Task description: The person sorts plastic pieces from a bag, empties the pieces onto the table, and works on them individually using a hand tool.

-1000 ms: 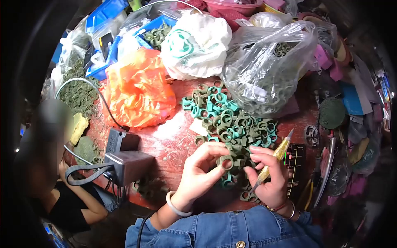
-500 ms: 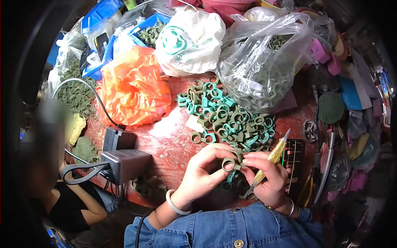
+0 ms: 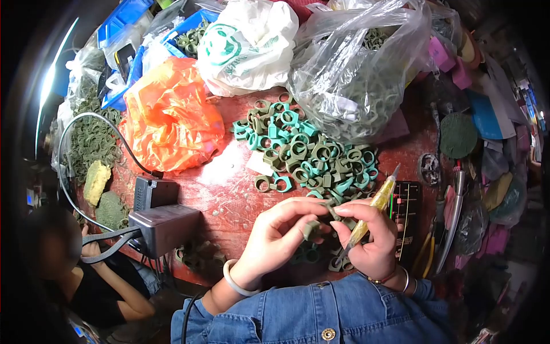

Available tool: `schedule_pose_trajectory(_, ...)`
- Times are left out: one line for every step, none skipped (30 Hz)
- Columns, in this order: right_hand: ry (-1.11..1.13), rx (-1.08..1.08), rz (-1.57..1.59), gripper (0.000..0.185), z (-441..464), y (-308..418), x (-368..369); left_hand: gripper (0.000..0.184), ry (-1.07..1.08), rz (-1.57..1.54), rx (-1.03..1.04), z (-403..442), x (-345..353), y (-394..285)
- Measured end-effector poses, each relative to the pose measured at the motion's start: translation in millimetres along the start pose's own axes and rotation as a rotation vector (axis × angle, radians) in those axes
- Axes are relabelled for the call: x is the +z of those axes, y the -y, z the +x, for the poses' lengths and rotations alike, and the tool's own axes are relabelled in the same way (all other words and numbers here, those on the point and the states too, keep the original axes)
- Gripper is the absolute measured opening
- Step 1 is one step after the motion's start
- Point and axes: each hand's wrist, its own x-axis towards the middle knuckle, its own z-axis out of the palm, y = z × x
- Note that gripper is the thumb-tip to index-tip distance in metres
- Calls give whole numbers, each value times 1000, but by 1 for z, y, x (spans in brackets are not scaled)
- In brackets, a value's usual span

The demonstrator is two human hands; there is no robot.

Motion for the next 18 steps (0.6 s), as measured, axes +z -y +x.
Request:
schedule_pose_trajectory(-26, 29, 8, 39, -2, -1, 1, 23, -44, -212, -158, -1, 2, -5)
schedule_pose_trajectory(-27, 32, 7, 39, -3, 0, 1, 27, -20, -219, -202, 0, 0, -8)
schedule_pose_trajectory(-37, 59, 21, 39, -3, 0, 1, 28, -2, -325, -251, 0, -6, -7)
schedule_pose_trajectory(-47, 86, 37, 38, -3, 1, 1, 29, 15, -430, -300, 1, -10, -5)
schedule_pose_trajectory(-48, 88, 37, 38, -3, 1, 1, 29, 16, -429, -302, 2, -10, -6)
schedule_pose_trajectory(-57, 85, 45, 39, -4, 1, 1, 30, 40, -529, -287, 3, -11, -8)
schedule_pose_trajectory(-66, 84, 52, 40, -4, 1, 1, 32, 65, -628, -272, 4, -11, -9)
schedule_pose_trajectory(-67, 86, 52, 40, -4, 1, 0, 32, 66, -628, -275, 3, -9, -10)
schedule_pose_trajectory(-78, 96, 51, 40, -4, 1, 0, 34, 46, -541, -244, 1, -7, -12)
schedule_pose_trajectory(-90, 105, 51, 40, -5, 1, 0, 35, 26, -454, -213, 1, -5, -12)
schedule_pose_trajectory(-91, 108, 50, 40, -5, 1, 0, 37, 37, -409, -134, 2, -3, -8)
schedule_pose_trajectory(-94, 115, 67, 41, -6, 1, 1, 37, 37, -409, -137, 2, -5, -3)
schedule_pose_trajectory(-96, 122, 85, 41, -6, 1, 1, 40, 88, -399, -76, 2, -8, 2)
schedule_pose_trajectory(-95, 123, 85, 41, -6, 0, 1, 44, 137, -389, -14, 2, -9, 4)
schedule_pose_trajectory(-94, 97, 78, 40, -5, 0, 1, 44, 136, -389, -15, 2, -8, 2)
schedule_pose_trajectory(-92, 70, 71, 40, -5, 0, 1, 48, 125, -396, -33, 1, -6, -1)
schedule_pose_trajectory(-91, 70, 73, 40, -5, 0, 3, 52, 113, -403, -51, 1, -4, -3)
schedule_pose_trajectory(-86, 116, 145, 40, -5, 1, 5, 52, 111, -403, -51, 1, -3, -4)
